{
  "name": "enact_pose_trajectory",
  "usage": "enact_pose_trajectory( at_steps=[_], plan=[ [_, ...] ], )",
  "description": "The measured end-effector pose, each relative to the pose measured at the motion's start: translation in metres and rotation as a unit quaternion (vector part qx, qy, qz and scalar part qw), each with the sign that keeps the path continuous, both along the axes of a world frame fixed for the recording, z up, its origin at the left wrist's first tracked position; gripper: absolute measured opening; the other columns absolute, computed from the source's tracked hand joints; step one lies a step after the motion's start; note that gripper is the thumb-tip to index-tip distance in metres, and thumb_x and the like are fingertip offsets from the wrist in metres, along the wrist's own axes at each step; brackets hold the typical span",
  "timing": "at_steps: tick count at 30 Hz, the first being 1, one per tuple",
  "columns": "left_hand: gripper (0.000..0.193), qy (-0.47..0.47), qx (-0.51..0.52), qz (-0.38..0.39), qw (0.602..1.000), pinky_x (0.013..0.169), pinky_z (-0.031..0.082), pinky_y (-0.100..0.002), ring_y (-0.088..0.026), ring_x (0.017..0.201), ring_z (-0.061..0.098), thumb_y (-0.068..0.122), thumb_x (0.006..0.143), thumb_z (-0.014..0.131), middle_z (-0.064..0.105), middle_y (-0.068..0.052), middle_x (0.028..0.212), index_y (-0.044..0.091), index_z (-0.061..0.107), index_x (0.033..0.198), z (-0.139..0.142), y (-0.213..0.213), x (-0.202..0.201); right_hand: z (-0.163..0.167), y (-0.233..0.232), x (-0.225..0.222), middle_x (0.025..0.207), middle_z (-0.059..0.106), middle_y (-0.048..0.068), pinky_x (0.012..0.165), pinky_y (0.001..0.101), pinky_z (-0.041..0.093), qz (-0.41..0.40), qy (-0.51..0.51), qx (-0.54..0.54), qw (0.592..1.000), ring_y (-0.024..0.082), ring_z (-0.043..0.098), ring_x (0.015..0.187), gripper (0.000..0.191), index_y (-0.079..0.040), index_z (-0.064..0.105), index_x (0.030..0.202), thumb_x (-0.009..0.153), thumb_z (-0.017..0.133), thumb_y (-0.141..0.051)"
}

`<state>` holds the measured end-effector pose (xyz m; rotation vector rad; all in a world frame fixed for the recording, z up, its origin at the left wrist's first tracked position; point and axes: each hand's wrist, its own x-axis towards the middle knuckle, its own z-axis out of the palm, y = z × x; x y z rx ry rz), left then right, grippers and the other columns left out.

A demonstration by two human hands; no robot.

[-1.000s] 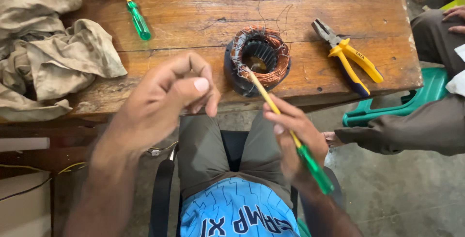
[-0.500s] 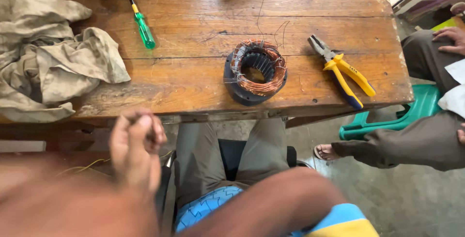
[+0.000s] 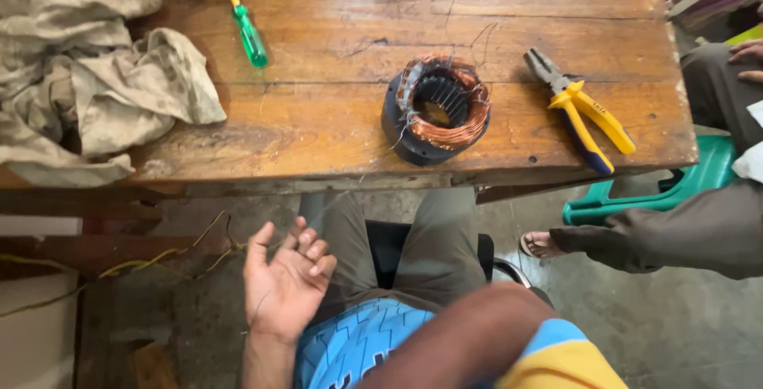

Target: The person winds copper wire around a black stator core using a yellow-handled screwdriver to guide the wire into slots. They use yellow pliers to cut and trim the wire ends and tuck them into the winding.

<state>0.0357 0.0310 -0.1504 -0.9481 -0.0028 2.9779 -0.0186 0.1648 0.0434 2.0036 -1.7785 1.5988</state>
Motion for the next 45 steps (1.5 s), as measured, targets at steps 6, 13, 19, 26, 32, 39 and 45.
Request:
enact_pose_trajectory(
  at_steps=[6, 13, 19, 26, 32, 39, 45],
  plan=[
    [0.033, -0.084, 0.093, -0.156, 0.980, 0.059, 0.050, -0.030, -0.028, 0.082, 0.068, 0.033, 0.085, 0.059, 0.073, -0.009, 0.093, 0.005, 0.071, 0.099, -0.002, -0.011, -0.020, -0.032, 0.069, -0.040, 0.120, 0.071, 0.025, 0.100, 0.0346, 0.059, -0.414, -0.039, 0.022, 0.909, 0.024, 0.072, 0.109, 0.021, 0.006, 0.056, 0.125, 0.106, 0.062, -0.002],
    [0.033, -0.084, 0.007, 0.114, 0.990, 0.068, 0.055, -0.030, -0.024, 0.088, 0.067, 0.032, 0.089, 0.064, 0.071, -0.012, 0.095, 0.002, 0.070, 0.102, -0.026, -0.044, -0.018, -0.092, 0.143, -0.018, 0.118, 0.071, 0.026, 0.099, 0.0332, 0.060, -0.508, -0.239, -0.074, 0.824, 0.022, 0.073, 0.104, 0.025, 0.008, 0.052, 0.127, 0.106, 0.062, -0.001],
    [0.025, -0.143, 0.056, -0.124, 0.980, 0.054, 0.050, -0.026, -0.023, 0.086, 0.069, 0.024, 0.093, 0.057, 0.072, -0.009, 0.092, 0.002, 0.068, 0.096, -0.076, -0.033, 0.025, -0.089, 0.131, -0.016, 0.119, 0.070, 0.027, 0.099, 0.0336, 0.060, -0.513, -0.273, -0.091, 0.809, 0.023, 0.074, 0.103, 0.025, 0.007, 0.051, 0.128, 0.105, 0.061, 0.001],
    [0.016, -0.191, -0.554, -0.144, 0.798, 0.052, 0.040, -0.026, -0.016, 0.079, 0.056, 0.024, 0.101, 0.064, 0.069, -0.007, 0.094, 0.010, 0.063, 0.106, -0.007, -0.092, 0.011, -0.091, 0.134, -0.018, 0.119, 0.070, 0.027, 0.097, 0.0346, 0.062, -0.494, -0.253, -0.087, 0.827, 0.023, 0.074, 0.102, 0.026, 0.007, 0.051, 0.128, 0.105, 0.060, 0.001],
    [0.016, 0.151, -0.869, -0.017, 0.472, 0.088, 0.053, -0.033, -0.020, 0.097, 0.068, 0.012, 0.090, 0.078, 0.072, -0.007, 0.100, 0.007, 0.070, 0.103, 0.100, 0.025, -0.052, -0.088, 0.126, -0.013, 0.122, 0.071, 0.028, 0.082, 0.0299, 0.060, -0.493, -0.278, -0.080, 0.821, 0.023, 0.074, 0.100, 0.025, 0.007, 0.051, 0.125, 0.102, 0.060, 0.003],
    [0.010, 0.139, -0.869, 0.042, 0.473, 0.081, 0.051, -0.039, -0.024, 0.085, 0.064, 0.008, 0.089, 0.078, 0.068, -0.005, 0.089, 0.006, 0.071, 0.097, 0.116, 0.060, -0.122, -0.084, 0.143, -0.004, 0.117, 0.069, 0.030, 0.094, 0.0358, 0.063, -0.539, -0.247, -0.106, 0.798, 0.024, 0.074, 0.100, 0.026, 0.010, 0.050, 0.127, 0.105, 0.060, 0.000],
    [0.009, 0.115, -0.859, 0.027, 0.498, 0.074, 0.050, -0.038, -0.024, 0.082, 0.062, 0.010, 0.088, 0.077, 0.070, -0.005, 0.088, 0.006, 0.073, 0.095, 0.111, 0.060, -0.124, -0.088, 0.148, -0.005, 0.119, 0.068, 0.031, 0.097, 0.0382, 0.063, -0.535, -0.297, -0.139, 0.779, 0.026, 0.074, 0.103, 0.028, 0.013, 0.049, 0.125, 0.104, 0.062, 0.000]
  ],
)
